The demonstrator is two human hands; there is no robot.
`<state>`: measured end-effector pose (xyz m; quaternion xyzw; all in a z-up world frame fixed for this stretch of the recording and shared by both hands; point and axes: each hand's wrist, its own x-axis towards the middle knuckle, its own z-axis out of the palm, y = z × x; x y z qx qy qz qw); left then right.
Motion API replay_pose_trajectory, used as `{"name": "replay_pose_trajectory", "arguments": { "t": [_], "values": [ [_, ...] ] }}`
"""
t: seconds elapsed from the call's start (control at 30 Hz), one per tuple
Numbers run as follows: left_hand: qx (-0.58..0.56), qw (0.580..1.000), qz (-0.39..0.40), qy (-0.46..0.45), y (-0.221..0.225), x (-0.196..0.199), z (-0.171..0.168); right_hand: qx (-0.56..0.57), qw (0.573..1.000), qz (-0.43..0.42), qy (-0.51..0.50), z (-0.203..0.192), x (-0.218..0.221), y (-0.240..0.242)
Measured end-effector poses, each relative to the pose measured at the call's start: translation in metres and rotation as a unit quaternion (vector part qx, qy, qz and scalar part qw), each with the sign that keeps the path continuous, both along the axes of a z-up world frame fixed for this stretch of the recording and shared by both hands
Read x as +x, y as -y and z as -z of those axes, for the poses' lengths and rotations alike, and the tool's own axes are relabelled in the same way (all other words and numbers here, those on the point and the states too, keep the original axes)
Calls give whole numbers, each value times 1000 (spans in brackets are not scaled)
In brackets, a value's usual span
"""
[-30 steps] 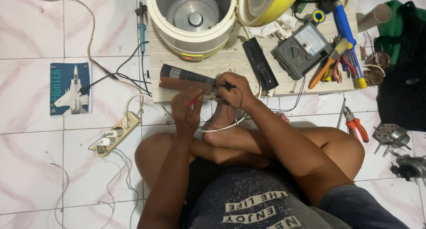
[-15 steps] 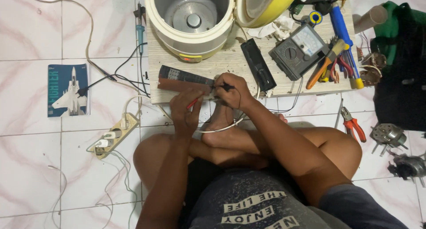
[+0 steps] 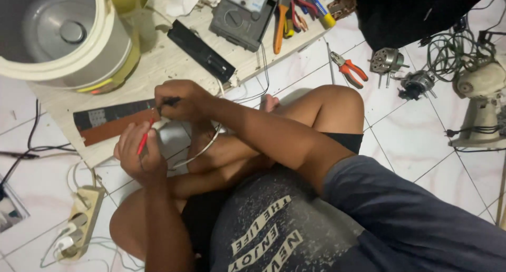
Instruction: The person sits on the floor and uses a multimeter with red and black probes to test a remote control and a battery pack, opening the remote's casing to reach its contacts. They then probe and test a green circuit board on the low table, repositioning the probes across its components.
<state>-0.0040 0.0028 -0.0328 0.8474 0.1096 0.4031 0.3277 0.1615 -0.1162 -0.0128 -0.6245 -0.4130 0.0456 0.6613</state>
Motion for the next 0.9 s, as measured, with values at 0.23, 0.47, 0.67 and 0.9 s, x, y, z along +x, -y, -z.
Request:
{"name": "replay_pose_trajectory", "arguments": {
  "t": [0.23,0.47,0.67,0.9],
  "values": [
    [5,1000,-13,26,5,7,-3,8,998,-49,46,2,11,0],
    [-13,1000,-4,20,3,3,-2,9,997,-39,70,10,11,-1],
    [-16,999,-29,33,4,5,-8,-5,997,-39,72,-11,9,1],
    [-4,999,5,31,0,3,5,1,997,-42,59,-5,12,-1]
  ]
}}
